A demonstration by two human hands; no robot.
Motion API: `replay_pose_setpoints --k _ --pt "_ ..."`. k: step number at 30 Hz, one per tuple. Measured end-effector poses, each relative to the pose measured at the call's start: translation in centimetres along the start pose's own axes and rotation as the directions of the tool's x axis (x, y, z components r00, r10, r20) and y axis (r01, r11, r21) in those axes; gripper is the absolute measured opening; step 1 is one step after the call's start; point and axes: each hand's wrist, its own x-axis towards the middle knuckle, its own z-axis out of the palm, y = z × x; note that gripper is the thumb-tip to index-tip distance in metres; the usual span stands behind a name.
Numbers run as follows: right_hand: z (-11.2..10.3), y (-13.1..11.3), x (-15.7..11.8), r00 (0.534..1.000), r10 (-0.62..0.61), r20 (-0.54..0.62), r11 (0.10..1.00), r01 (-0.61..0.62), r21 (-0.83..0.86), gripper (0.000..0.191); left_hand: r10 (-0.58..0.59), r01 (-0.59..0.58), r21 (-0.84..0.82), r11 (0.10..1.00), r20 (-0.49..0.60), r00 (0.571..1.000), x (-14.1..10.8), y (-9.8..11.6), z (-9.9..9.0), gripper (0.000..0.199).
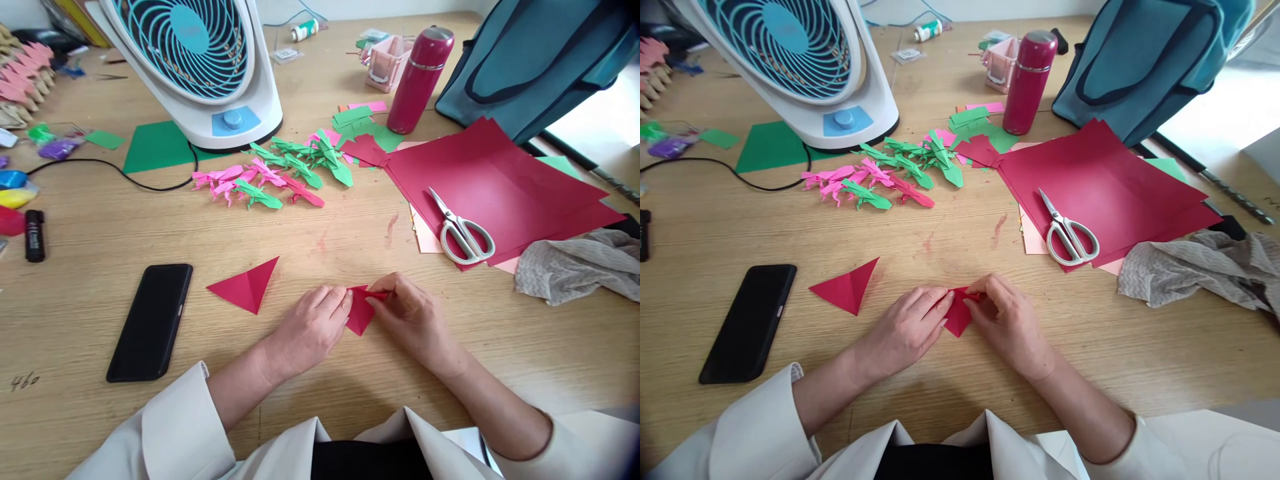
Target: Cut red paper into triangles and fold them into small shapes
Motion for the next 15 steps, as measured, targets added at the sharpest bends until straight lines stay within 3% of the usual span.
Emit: replay_pose_setpoints --k 5,15 --pt "0.05 -0.17 0.09 0.978 -0.171 0.116 0.983 0.178 -0.048 0.016 -0.004 0.004 0.004 1.000 0.020 1.000 0.13 0.08 -0.23 0.031" --pt "0.24 -0.02 0.12 0.984 -0.133 0.123 0.986 0.144 -0.089 0.021 0.005 -0.005 0.033 0.999 0.027 1.000 0.02 0.14 -0.12 0.034"
